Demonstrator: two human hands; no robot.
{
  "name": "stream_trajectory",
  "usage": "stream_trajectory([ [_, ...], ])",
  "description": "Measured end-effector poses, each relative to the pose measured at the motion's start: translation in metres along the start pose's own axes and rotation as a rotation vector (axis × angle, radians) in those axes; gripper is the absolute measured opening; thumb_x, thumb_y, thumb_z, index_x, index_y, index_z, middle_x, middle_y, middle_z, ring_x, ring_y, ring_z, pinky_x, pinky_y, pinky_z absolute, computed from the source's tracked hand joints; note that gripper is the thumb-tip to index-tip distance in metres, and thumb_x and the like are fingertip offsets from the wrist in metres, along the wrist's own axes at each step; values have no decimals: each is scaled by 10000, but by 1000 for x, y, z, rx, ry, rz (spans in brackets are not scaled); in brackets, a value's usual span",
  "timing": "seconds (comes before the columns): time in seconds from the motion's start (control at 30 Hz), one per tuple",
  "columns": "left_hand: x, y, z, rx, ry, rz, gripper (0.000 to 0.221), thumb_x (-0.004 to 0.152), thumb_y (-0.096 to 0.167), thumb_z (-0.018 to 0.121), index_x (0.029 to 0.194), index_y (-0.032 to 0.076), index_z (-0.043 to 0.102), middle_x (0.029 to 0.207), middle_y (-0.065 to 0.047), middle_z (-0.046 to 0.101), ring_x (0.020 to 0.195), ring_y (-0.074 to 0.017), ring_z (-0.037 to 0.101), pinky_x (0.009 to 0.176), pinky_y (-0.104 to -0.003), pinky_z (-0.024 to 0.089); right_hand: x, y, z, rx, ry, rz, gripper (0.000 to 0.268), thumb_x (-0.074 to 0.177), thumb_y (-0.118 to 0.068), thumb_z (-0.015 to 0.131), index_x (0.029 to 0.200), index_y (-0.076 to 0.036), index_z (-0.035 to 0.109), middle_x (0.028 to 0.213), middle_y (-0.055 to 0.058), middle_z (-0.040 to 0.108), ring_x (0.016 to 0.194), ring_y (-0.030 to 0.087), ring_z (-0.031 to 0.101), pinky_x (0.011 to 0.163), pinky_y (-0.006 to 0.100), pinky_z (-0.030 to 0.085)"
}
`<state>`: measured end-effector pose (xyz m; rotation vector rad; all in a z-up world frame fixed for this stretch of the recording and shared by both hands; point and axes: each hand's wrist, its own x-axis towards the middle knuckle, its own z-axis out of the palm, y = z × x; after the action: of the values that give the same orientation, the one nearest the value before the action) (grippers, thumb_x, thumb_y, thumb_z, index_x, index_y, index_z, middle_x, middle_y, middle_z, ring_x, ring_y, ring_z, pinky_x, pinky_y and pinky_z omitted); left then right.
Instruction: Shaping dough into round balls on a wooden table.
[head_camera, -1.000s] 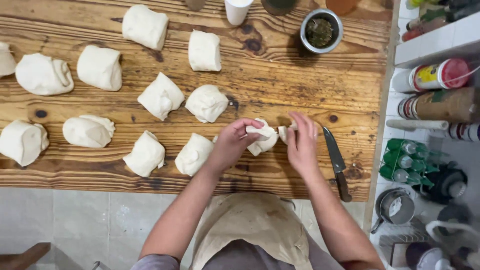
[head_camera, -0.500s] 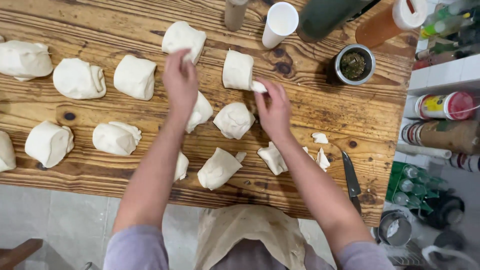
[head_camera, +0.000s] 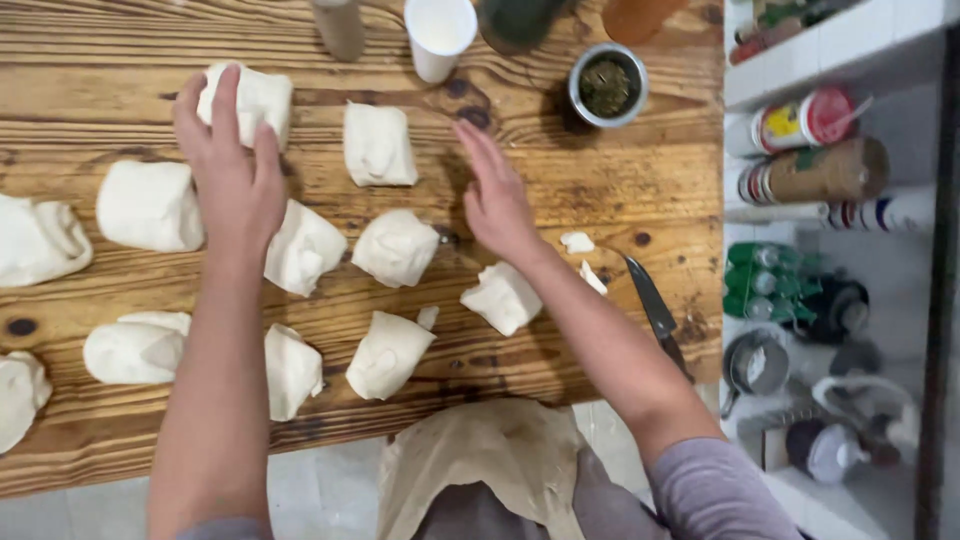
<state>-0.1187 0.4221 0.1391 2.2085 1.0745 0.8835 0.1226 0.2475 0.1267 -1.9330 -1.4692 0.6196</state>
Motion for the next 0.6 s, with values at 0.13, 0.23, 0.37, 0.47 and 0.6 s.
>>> stream_trajectory([
  [0.13,-87,59,37,-238,-193,46,419,1105,143,381,1485,46,530,1371,-216,526,1369,-426,449,1187,-535,283,-119,123,-44,-155,248,20,611,905,-2,591,1497,-129,503,1347,119,570,1228,405,566,1068,530,423],
  [0.23,-150,109,90,-463,-458,-134,368,1030,81,493,1380,100,604,1245,-146,636,1242,-391,569,1091,-508,416,-208,157,-60,-285,261,285,430,977,-130,625,1405,-130,582,1247,115,617,1192,368,587,1047,497,409],
  [0.37,-193,159,183,-187,-728,86,373,1027,207,516,1383,117,582,1286,-101,618,1289,-320,556,1094,-508,400,-262,151,-42,-387,199,349,558,929,-368,725,1443,-214,571,1365,39,527,1236,332,505,1002,499,406],
  [0.47,-198,172,241,277,-468,451,311,993,146,538,1274,70,647,1262,-145,649,1303,-309,557,1140,-534,334,-252,148,-21,-455,235,311,647,881,-501,743,1465,-297,551,1431,-31,502,1277,284,443,1014,496,326],
  [0.6,-193,140,311,451,-491,478,253,963,144,523,1035,136,765,983,-91,759,1067,-251,697,1186,-595,235,-224,183,8,-568,223,122,409,909,-488,718,1280,-327,656,1357,-138,583,1291,191,421,985,481,242],
])
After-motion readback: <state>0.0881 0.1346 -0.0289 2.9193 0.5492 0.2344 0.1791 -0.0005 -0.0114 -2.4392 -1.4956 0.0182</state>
